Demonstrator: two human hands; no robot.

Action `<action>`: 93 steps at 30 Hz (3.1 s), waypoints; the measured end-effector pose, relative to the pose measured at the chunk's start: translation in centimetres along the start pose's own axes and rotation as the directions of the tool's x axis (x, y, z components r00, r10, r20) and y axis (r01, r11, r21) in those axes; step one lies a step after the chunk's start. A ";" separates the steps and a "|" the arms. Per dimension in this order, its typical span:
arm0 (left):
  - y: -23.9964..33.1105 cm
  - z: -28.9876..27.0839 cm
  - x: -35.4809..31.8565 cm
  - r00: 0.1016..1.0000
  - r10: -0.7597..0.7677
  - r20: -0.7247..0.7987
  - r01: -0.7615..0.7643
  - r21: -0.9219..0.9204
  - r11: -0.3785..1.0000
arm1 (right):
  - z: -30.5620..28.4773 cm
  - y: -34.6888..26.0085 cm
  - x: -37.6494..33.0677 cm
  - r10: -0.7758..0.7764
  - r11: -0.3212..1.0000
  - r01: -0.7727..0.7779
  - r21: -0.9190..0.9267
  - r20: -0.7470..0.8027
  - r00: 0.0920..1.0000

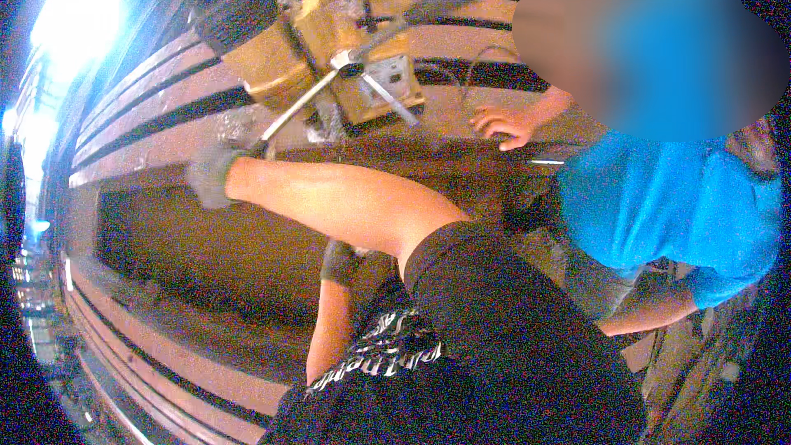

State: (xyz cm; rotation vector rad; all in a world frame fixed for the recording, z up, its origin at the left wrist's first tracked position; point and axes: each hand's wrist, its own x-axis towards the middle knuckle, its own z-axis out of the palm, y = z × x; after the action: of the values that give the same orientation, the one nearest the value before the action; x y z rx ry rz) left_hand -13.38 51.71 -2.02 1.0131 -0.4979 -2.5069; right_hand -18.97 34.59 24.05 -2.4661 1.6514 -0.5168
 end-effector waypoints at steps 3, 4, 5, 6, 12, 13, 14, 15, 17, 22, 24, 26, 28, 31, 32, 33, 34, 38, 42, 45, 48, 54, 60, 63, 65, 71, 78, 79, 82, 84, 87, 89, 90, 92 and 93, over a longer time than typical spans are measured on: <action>0.5 1.8 -1.6 0.996 0.084 -0.011 -0.084 0.062 0.995 | -9.5 -0.6 -0.6 -0.010 0.993 0.038 0.109 -0.247 0.969; 0.9 1.3 -2.1 1.000 0.001 0.005 -0.001 -0.023 1.000 | -11.9 -0.4 -0.7 -0.039 0.993 0.075 0.089 -0.349 0.936; 1.3 0.6 -2.1 0.999 0.031 0.040 -0.030 -0.018 0.999 | -13.8 0.8 -1.8 -0.030 0.992 0.081 0.101 -0.435 0.900; 1.4 -1.1 -1.4 0.999 -0.047 -0.001 0.047 -0.012 0.999 | -15.9 1.7 -3.0 -0.023 0.989 0.095 0.114 -0.516 0.857; 0.9 -1.3 -2.4 0.995 0.097 0.013 -0.097 0.063 0.993 | -22.9 5.5 -8.6 0.100 0.909 0.263 0.324 -0.781 0.617; 0.6 -2.4 -1.5 0.992 0.105 0.072 -0.108 0.046 0.993 | -23.0 6.0 -9.3 0.156 0.868 0.288 0.404 -0.773 0.615; 0.5 -0.9 -2.1 0.988 0.150 -0.045 -0.146 0.072 0.987 | -23.1 6.2 -10.1 0.193 0.742 0.446 0.500 -0.797 0.573; 0.2 -1.6 -1.3 0.990 0.138 -0.041 -0.135 0.071 0.988 | -23.1 6.3 -11.0 0.226 0.589 0.595 0.546 -0.819 0.527; -0.3 -2.9 -1.4 0.990 0.129 -0.053 -0.126 0.066 0.990 | -24.0 8.0 -12.9 0.217 0.599 0.674 0.432 -0.898 0.383; -1.3 -10.5 0.9 0.976 0.215 0.016 -0.216 0.024 0.976 | -24.6 11.6 -19.6 0.532 0.674 0.481 0.561 -0.820 0.211; -0.9 -4.9 -3.1 0.919 0.394 -0.028 -0.384 0.177 0.906 | -24.2 14.1 -22.6 0.582 0.707 0.415 0.572 -0.805 0.117; 0.8 -10.6 -2.6 0.902 0.420 -0.096 -0.386 0.255 0.887 | -23.9 15.5 -22.9 0.630 0.683 0.441 0.582 -0.775 0.046; 1.7 -6.4 -4.8 0.848 0.521 -0.097 -0.464 0.341 0.818 | -22.8 17.4 -26.3 0.668 0.682 0.394 0.615 -0.744 0.005; 1.5 -8.6 -4.1 0.790 0.605 -0.101 -0.534 0.371 0.760 | -20.2 22.5 -31.6 0.657 0.749 0.169 0.640 -0.751 -0.066; 1.5 -5.4 -5.5 0.758 0.632 -0.160 -0.541 0.387 0.747 | -18.8 22.3 -33.0 0.742 0.670 0.118 0.733 -0.666 -0.078; 1.8 -4.0 -6.3 0.723 0.677 -0.138 -0.612 0.327 0.720 | -17.9 21.8 -33.5 0.816 0.578 0.085 0.812 -0.573 -0.074; 1.9 -6.4 -5.1 0.726 0.676 -0.128 -0.619 0.306 0.723 | -16.2 24.0 -35.1 0.810 0.585 0.078 0.808 -0.587 0.006; 2.3 -2.5 -5.5 0.749 0.621 -0.230 -0.554 0.297 0.778 | -8.9 25.5 -36.7 0.863 0.506 -0.131 0.853 -0.501 0.071; 1.4 -1.9 -5.4 0.795 0.564 -0.222 -0.456 0.394 0.798 | -3.9 26.8 -37.5 0.889 0.443 -0.464 0.767 -0.441 0.120; 1.1 -2.1 -6.0 0.798 0.572 -0.191 -0.465 0.410 0.785 | -5.4 23.7 -34.8 0.896 0.444 -0.510 0.737 -0.378 0.234; 1.4 -0.2 -6.6 0.794 0.553 -0.252 -0.396 0.477 0.785 | -6.0 23.7 -34.6 0.918 0.390 -0.628 0.674 -0.235 0.319; 2.3 -0.9 -6.7 0.719 0.672 -0.178 -0.459 0.604 0.652 | -7.5 23.7 -31.1 0.709 0.612 -0.623 0.487 0.011 0.705; 1.8 -2.9 -5.9 0.743 0.617 -0.260 -0.433 0.516 0.739 | -7.4 26.6 -28.9 0.453 0.465 -0.671 0.578 0.496 0.741; 1.6 -2.4 -6.4 0.725 0.635 -0.268 -0.448 0.518 0.729 | -7.0 27.1 -27.5 0.189 0.070 -0.597 0.799 0.577 0.795; 1.7 -2.2 -6.4 0.717 0.635 -0.289 -0.433 0.530 0.729 | -6.3 28.0 -26.6 0.105 0.074 -0.523 0.849 0.515 0.851; 1.7 -1.5 -7.9 0.702 0.637 -0.318 -0.459 0.482 0.746 | -7.1 26.0 -26.9 0.254 0.333 -0.486 0.808 0.419 0.872; 2.1 -0.8 -7.8 0.713 0.625 -0.318 -0.477 0.433 0.765 | -9.0 23.1 -27.7 0.541 0.522 -0.629 0.576 0.347 0.766; 2.2 -1.1 -7.6 0.703 0.641 -0.309 -0.481 0.457 0.748 | -8.9 23.2 -27.6 0.525 0.519 -0.617 0.592 0.349 0.776; 2.0 -1.7 -7.0 0.685 0.675 -0.275 -0.506 0.487 0.712 | -9.0 22.8 -27.3 0.500 0.499 -0.598 0.627 0.356 0.790; 2.0 -1.8 -6.7 0.690 0.675 -0.260 -0.517 0.477 0.711 | -9.3 21.8 -27.3 0.517 0.475 -0.612 0.633 0.362 0.776; 1.7 -1.9 -7.1 0.702 0.662 -0.261 -0.506 0.472 0.722 | -11.4 17.0 -25.4 0.561 0.448 -0.686 0.573 0.418 0.715; 1.7 -1.9 -6.7 0.681 0.693 -0.238 -0.522 0.506 0.687 | -10.5 18.5 -25.9 0.587 0.438 -0.680 0.588 0.386 0.712; 1.6 -2.1 -6.4 0.703 0.668 -0.242 -0.523 0.461 0.717 | -10.0 19.5 -26.2 0.598 0.435 -0.676 0.595 0.370 0.711; 2.4 -0.7 -7.4 0.684 0.692 -0.230 -0.503 0.539 0.676 | -9.5 20.4 -26.9 0.643 0.487 -0.685 0.541 0.309 0.701; 3.0 -0.1 -7.7 0.676 0.703 -0.222 -0.491 0.575 0.654 | -9.3 20.8 -27.1 0.663 0.512 -0.690 0.512 0.275 0.696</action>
State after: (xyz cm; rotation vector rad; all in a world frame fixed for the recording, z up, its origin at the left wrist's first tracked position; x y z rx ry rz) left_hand -7.59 52.81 3.74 1.2538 -1.1318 -1.5042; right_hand -49.65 52.01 20.95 -1.2272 1.8864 -0.6946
